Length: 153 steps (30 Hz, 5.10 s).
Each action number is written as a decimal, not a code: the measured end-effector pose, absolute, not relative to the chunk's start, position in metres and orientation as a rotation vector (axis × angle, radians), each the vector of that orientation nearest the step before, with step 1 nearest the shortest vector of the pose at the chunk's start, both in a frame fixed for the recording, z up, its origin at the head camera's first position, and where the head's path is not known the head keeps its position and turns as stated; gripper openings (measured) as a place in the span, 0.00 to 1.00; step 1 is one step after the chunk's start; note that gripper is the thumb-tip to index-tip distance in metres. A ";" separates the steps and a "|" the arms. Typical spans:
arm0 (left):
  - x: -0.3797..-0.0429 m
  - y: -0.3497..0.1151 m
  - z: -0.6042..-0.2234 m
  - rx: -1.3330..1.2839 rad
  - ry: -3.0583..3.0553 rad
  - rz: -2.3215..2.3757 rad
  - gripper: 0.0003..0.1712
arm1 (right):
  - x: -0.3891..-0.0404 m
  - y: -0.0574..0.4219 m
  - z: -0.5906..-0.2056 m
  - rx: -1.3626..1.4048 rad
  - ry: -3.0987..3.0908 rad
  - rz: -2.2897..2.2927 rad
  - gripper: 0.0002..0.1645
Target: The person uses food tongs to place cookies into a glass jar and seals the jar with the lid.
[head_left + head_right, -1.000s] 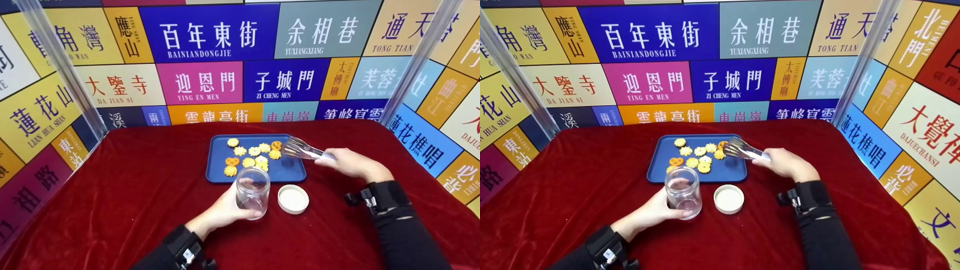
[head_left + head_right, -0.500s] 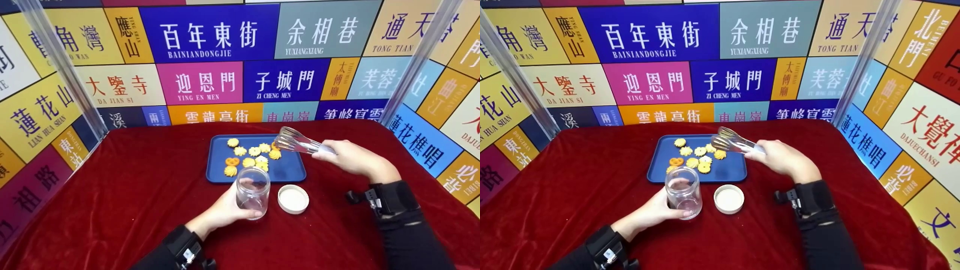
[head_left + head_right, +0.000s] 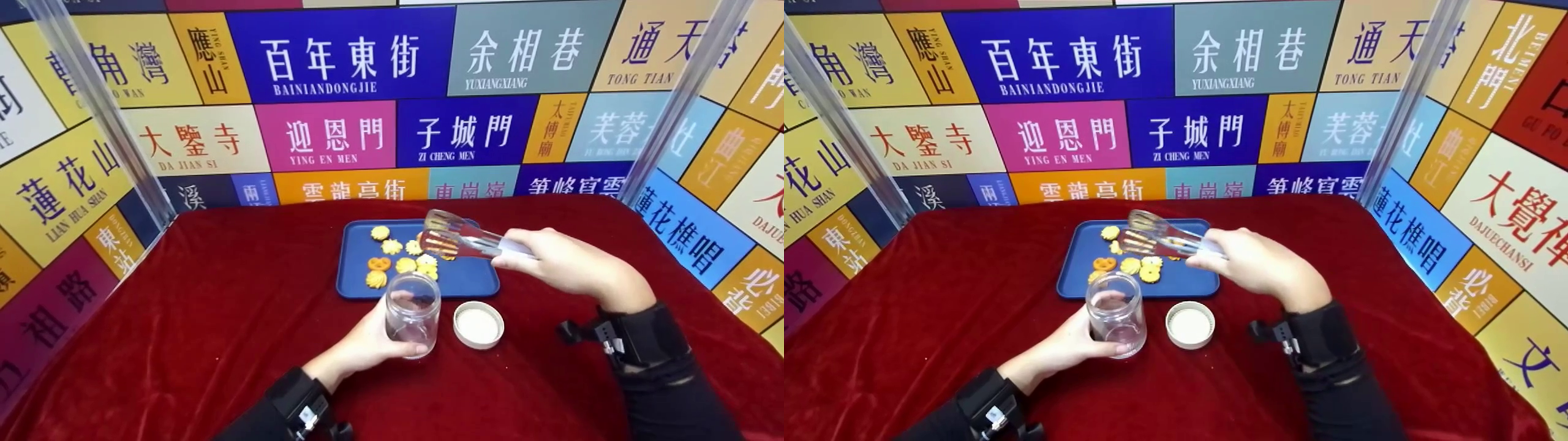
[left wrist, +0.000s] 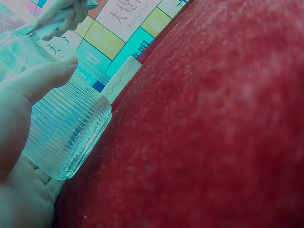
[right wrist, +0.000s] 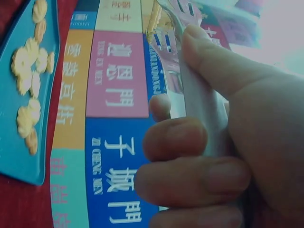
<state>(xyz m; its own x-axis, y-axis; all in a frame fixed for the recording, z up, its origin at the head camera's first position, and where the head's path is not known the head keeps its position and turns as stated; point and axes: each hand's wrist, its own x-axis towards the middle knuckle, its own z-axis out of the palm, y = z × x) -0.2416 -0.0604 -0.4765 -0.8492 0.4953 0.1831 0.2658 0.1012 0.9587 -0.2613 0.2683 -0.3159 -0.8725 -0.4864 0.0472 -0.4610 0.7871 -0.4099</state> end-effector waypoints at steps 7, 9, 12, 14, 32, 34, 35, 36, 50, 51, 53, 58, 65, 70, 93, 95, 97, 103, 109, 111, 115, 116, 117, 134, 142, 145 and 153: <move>-0.242 -0.061 -0.478 0.774 2.151 1.860 0.49 | -0.252 0.255 -0.313 -0.856 2.855 -0.639 0.25; -0.242 -0.061 -0.478 0.774 2.150 1.859 0.49 | -0.250 0.252 -0.312 -0.884 2.836 -0.626 0.25; -0.242 -0.061 -0.477 0.778 2.157 1.852 0.48 | -0.248 0.247 -0.312 -0.933 2.803 -0.620 0.26; -0.242 -0.061 -0.477 0.777 2.151 1.853 0.48 | -0.247 0.244 -0.313 -0.957 2.784 -0.616 0.26; -0.244 -0.060 -0.476 0.814 2.087 1.875 0.53 | -0.242 0.240 -0.314 -0.973 2.760 -0.543 0.28; -0.244 -0.060 -0.476 0.811 2.084 1.879 0.53 | -0.243 0.240 -0.314 -0.970 2.757 -0.538 0.28; -0.244 -0.060 -0.477 0.809 2.087 1.879 0.53 | -0.243 0.240 -0.315 -0.967 2.755 -0.533 0.28; -0.244 -0.060 -0.476 0.808 2.090 1.879 0.53 | -0.243 0.240 -0.315 -0.966 2.754 -0.529 0.27; -0.244 -0.060 -0.477 0.811 2.103 1.866 0.53 | -0.244 0.240 -0.316 -0.925 2.677 -0.574 0.24; -0.244 -0.060 -0.476 0.810 2.101 1.867 0.53 | -0.244 0.240 -0.316 -0.922 2.672 -0.578 0.24; -0.244 -0.060 -0.476 0.812 2.096 1.869 0.53 | -0.244 0.240 -0.317 -0.920 2.669 -0.580 0.24; -0.244 -0.060 -0.476 0.812 2.093 1.868 0.52 | -0.245 0.240 -0.317 -0.914 2.668 -0.582 0.24; -0.243 -0.060 -0.476 0.794 2.098 1.871 0.54 | -0.245 0.240 -0.317 -0.894 2.699 -0.530 0.27; -0.242 -0.059 -0.475 0.762 2.116 1.871 0.53 | -0.244 0.239 -0.317 -0.880 2.706 -0.514 0.28; -0.241 -0.060 -0.474 0.748 2.182 1.833 0.48 | -0.280 0.253 -0.341 -0.596 3.042 -0.809 0.23; -0.241 -0.061 -0.474 0.747 2.183 1.833 0.49 | -0.286 0.257 -0.346 -0.547 3.048 -0.802 0.24; -0.241 -0.061 -0.474 0.747 2.184 1.833 0.49 | -0.292 0.260 -0.352 -0.501 3.052 -0.778 0.25; -0.241 -0.061 -0.475 0.741 2.181 1.837 0.48 | -0.304 0.265 -0.370 -0.381 3.007 -0.666 0.28; -0.241 -0.060 -0.475 0.745 2.171 1.844 0.49 | -0.310 0.265 -0.386 -0.340 2.929 -0.626 0.26; -0.241 -0.060 -0.475 0.747 2.174 1.840 0.49 | -0.310 0.264 -0.389 -0.326 2.917 -0.616 0.25; -0.241 -0.060 -0.474 0.744 2.184 1.833 0.49 | -0.310 0.262 -0.393 -0.306 2.915 -0.597 0.24; -0.241 -0.060 -0.474 0.743 2.188 1.830 0.49 | -0.310 0.261 -0.394 -0.304 2.921 -0.590 0.23; -0.241 -0.061 -0.474 0.741 2.190 1.829 0.49 | -0.310 0.260 -0.395 -0.302 2.927 -0.584 0.23; -0.241 -0.061 -0.475 0.722 2.203 1.828 0.49 | -0.311 0.246 -0.411 -0.286 3.044 -0.456 0.28; -0.241 -0.061 -0.475 0.731 2.175 1.845 0.49 | -0.311 0.247 -0.413 -0.312 3.056 -0.442 0.26; -0.241 -0.061 -0.475 0.736 2.176 1.847 0.49 | -0.311 0.248 -0.412 -0.329 3.067 -0.428 0.25; -0.241 -0.061 -0.476 0.745 2.167 1.852 0.49 | -0.311 0.253 -0.405 -0.369 3.058 -0.446 0.20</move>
<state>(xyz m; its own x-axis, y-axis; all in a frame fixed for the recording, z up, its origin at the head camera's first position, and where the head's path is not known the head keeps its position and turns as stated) -0.2413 -0.0608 -0.4765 -0.8544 0.4901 0.1726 0.2468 0.0905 0.9648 -0.3106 0.2529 -0.4055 -0.9715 -0.2370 0.0057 -0.2287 0.9308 -0.2851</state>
